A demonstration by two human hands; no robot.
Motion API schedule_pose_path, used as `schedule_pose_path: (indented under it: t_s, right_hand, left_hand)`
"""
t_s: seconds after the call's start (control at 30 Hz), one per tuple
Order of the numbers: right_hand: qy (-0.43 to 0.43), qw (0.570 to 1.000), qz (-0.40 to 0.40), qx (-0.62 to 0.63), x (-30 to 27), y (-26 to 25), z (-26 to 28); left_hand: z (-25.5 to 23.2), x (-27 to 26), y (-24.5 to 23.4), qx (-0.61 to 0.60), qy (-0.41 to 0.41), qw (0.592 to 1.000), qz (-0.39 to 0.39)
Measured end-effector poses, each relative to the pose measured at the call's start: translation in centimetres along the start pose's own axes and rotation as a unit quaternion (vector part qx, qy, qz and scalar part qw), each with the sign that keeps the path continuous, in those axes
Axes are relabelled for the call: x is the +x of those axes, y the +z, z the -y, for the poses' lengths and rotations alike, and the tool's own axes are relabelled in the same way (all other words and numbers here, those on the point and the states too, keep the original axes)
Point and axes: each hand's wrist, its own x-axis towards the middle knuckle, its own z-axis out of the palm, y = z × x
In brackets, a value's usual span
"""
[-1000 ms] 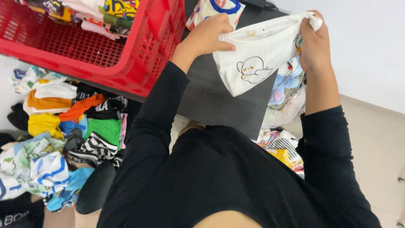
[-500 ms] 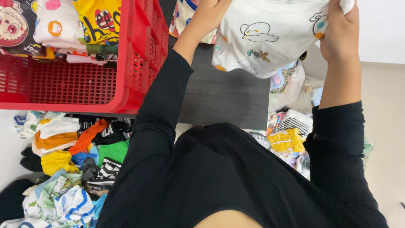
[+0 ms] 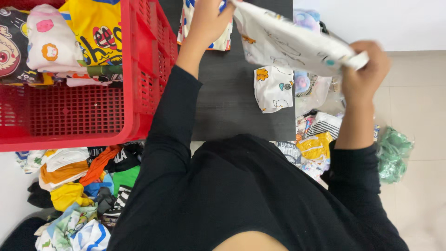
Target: The person picks up several garments from a pile on a beanbag chair, folds each item individually on a desk, and places the folded clothes into a red plastic laundry basket.
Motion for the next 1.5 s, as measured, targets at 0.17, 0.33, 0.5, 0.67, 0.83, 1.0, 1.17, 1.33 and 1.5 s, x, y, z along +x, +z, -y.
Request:
schedule_pose_path:
  t_s: [0.17, 0.33, 0.5, 0.67, 0.83, 1.0, 1.17, 1.33, 1.5]
  right_hand:
    - [-0.022, 0.947, 0.297, 0.121, -8.4, 7.0, 10.6]
    - [-0.023, 0.918, 0.351, 0.185, -14.6, 11.6, 7.3]
    - [0.189, 0.978, 0.074, -0.037, -20.2, 15.9, -10.4]
    - [0.341, 0.905, 0.250, -0.052, -23.2, 16.5, -17.3]
    - [0.445, 0.801, 0.385, 0.106, -22.5, 14.7, -17.8]
    - [0.587, 0.646, 0.194, 0.448, -20.6, 10.1, -17.7]
    - [0.535, 0.631, 0.114, 0.549, -14.6, 9.1, -19.2]
    - [0.419, 0.611, 0.082, 0.667, -6.4, 12.1, -17.0]
    - [0.472, 0.822, 0.108, 0.298, -3.9, 15.8, -12.8]
  left_hand:
    - [2.7, -11.4, -0.6, 0.135, -0.154, 0.976, -0.069]
    - [4.0, -25.7, 4.8, 0.123, -0.439, 0.881, 0.131]
    - [-1.5, -32.5, 6.6, 0.161, -0.345, 0.856, 0.351]
    - [-3.0, -37.0, 4.3, 0.238, -0.312, 0.853, 0.344]
    - [-2.5, -39.0, 2.7, 0.260, -0.332, 0.843, 0.334]
    - [-2.2, -40.2, 2.7, 0.262, -0.313, 0.863, 0.297]
    - [-2.7, -39.9, 2.5, 0.251, -0.333, 0.857, 0.302]
    - [-3.2, -41.5, 2.1, 0.229, -0.263, 0.923, 0.162]
    - [-4.2, -42.2, 1.3, 0.225, -0.208, 0.940, 0.151]
